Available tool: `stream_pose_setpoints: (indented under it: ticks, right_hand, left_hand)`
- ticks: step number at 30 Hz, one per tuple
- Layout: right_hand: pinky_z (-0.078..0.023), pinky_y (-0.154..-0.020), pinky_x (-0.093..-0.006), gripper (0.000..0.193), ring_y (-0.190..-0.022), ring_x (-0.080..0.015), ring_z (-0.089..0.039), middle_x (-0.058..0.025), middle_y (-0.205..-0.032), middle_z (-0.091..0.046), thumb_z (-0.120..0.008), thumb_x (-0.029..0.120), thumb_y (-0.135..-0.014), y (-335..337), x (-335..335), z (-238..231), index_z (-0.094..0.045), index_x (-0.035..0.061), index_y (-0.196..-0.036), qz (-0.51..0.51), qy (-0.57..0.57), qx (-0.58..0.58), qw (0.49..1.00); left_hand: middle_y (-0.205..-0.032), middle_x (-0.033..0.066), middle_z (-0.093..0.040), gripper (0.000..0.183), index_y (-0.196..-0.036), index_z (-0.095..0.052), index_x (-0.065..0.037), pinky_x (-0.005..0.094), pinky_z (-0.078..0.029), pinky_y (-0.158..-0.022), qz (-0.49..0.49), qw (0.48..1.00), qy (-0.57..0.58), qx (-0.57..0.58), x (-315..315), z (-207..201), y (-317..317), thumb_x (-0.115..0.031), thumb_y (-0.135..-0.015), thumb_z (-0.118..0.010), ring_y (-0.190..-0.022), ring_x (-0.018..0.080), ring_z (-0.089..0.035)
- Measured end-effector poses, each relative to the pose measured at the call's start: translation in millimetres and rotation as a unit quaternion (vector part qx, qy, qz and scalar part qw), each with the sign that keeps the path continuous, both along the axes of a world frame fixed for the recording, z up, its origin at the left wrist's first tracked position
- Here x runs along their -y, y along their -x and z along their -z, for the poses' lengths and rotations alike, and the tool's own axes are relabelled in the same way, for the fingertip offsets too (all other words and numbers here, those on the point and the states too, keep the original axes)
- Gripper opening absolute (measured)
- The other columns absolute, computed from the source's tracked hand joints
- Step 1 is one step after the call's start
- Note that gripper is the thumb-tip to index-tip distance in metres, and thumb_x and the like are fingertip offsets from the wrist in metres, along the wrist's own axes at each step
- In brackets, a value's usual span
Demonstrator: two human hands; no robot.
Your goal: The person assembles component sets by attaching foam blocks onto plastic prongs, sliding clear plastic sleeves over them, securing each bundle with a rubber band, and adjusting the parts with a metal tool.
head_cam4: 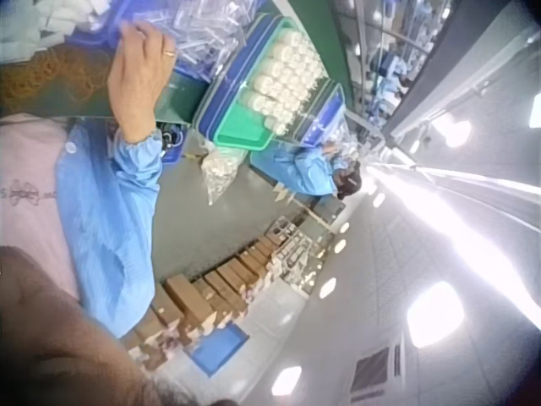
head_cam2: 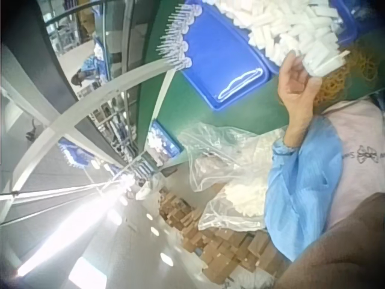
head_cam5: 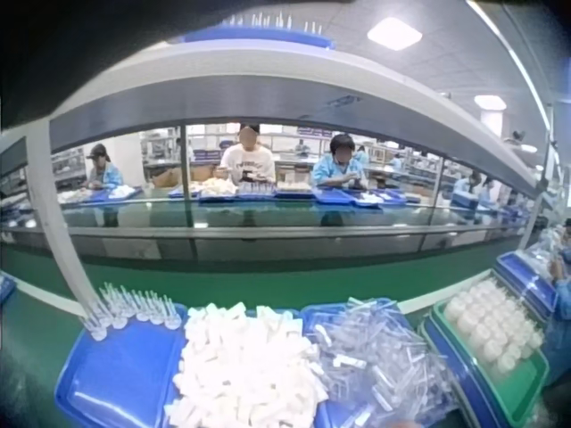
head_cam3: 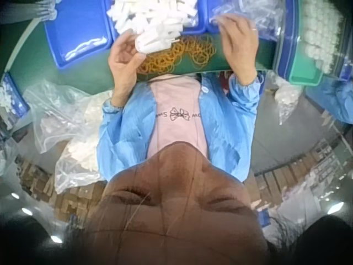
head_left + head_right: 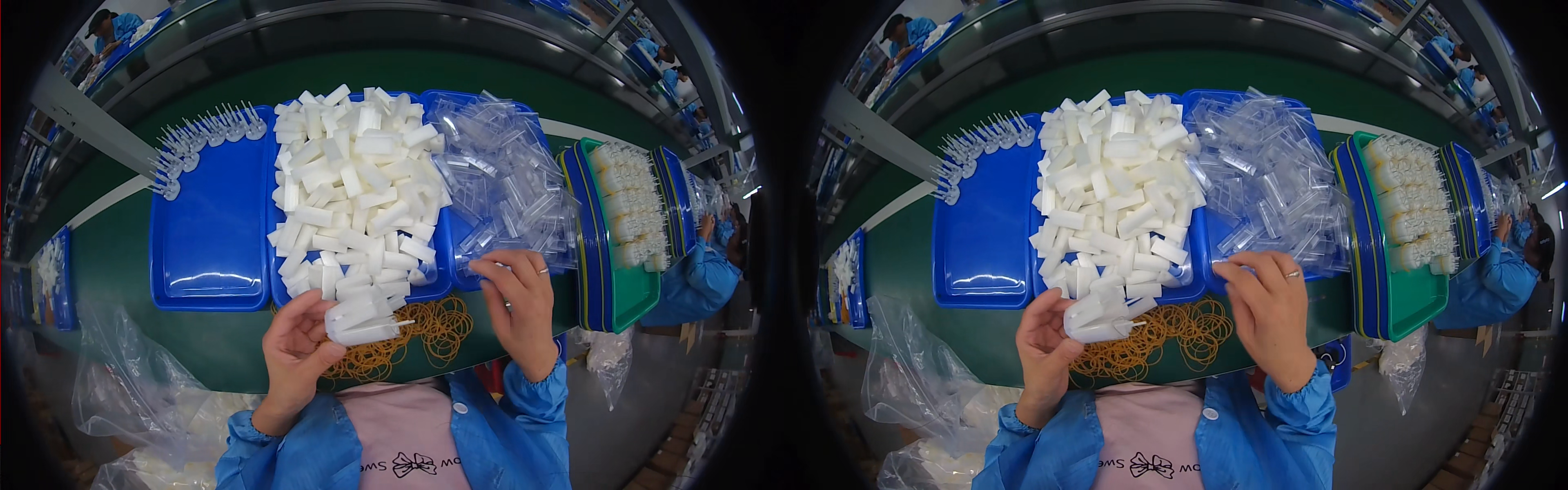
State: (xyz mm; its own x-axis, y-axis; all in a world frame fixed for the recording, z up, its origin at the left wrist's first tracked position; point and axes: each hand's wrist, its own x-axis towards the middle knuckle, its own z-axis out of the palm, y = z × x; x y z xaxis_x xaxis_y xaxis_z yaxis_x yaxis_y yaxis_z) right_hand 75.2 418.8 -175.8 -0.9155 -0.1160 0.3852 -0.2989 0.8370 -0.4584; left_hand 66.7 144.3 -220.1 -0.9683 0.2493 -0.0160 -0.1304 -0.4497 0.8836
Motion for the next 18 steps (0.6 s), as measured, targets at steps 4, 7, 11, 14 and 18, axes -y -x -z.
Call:
stream_pose_setpoints:
  ticks: [4, 7, 11, 14, 18]
  right_hand:
    - [-0.039, -0.076, -0.0368, 0.033, -0.087, -0.0260, -0.051, -0.0063, -0.096, -0.055, -0.058, -0.002, -0.068, 8.0, -12.9, 13.4, -0.064, 0.0057, -0.100, 0.046, -0.212, 0.046, 0.975]
    - [-0.038, -0.075, -0.0360, 0.035, -0.085, -0.0253, -0.051, -0.0067, -0.095, -0.053, -0.056, -0.004, -0.069, 14.9, -11.7, 11.4, -0.063, 0.0076, -0.101, 0.038, -0.273, 0.061, 0.959]
    - [-0.037, -0.074, -0.0353, 0.042, -0.085, -0.0257, -0.051, -0.0074, -0.096, -0.053, -0.058, -0.003, -0.069, 17.3, -16.0, 8.2, -0.059, 0.0088, -0.109, -0.007, -0.291, 0.096, 0.952]
    - [-0.037, -0.072, -0.0353, 0.046, -0.085, -0.0264, -0.053, -0.0108, -0.092, -0.053, -0.055, -0.003, -0.069, 22.1, -18.8, 7.8, -0.053, 0.0061, -0.114, -0.017, -0.276, 0.120, 0.954]
    - [-0.039, -0.071, -0.0366, 0.045, -0.083, -0.0276, -0.054, -0.0108, -0.091, -0.053, -0.054, -0.003, -0.070, 23.0, -17.1, 8.2, -0.049, 0.0058, -0.114, -0.010, -0.252, 0.142, 0.957]
  left_hand:
    - [-0.117, 0.0136, -0.055, 0.061, -0.129, -0.042, 0.001, 0.0340, -0.046, -0.094, -0.011, 1.000, -0.021, 0.013, 1.1, -3.8, 3.7, 0.003, -0.075, -0.070, -0.109, 0.0223, -0.055]
    - [-0.117, 0.0125, -0.055, 0.061, -0.129, -0.043, 0.001, 0.0331, -0.046, -0.093, -0.017, 0.999, -0.027, 0.023, -0.2, -2.7, 3.7, 0.002, -0.075, -0.071, -0.108, 0.0214, -0.055]
    - [-0.117, 0.0112, -0.055, 0.061, -0.128, -0.044, 0.001, 0.0321, -0.046, -0.093, -0.017, 0.999, -0.026, 0.038, -2.2, -2.8, 4.2, 0.000, -0.074, -0.073, -0.107, 0.0201, -0.055]
    - [-0.117, 0.0112, -0.055, 0.061, -0.127, -0.044, 0.001, 0.0314, -0.046, -0.093, -0.011, 0.999, -0.026, 0.035, -2.1, -2.9, 4.1, 0.000, -0.074, -0.073, -0.107, 0.0197, -0.055]
    - [-0.116, 0.0114, -0.056, 0.060, -0.127, -0.045, 0.001, 0.0309, -0.046, -0.093, -0.007, 0.999, -0.025, 0.040, -1.5, -2.4, 3.6, -0.001, -0.074, -0.073, -0.108, 0.0195, -0.055]
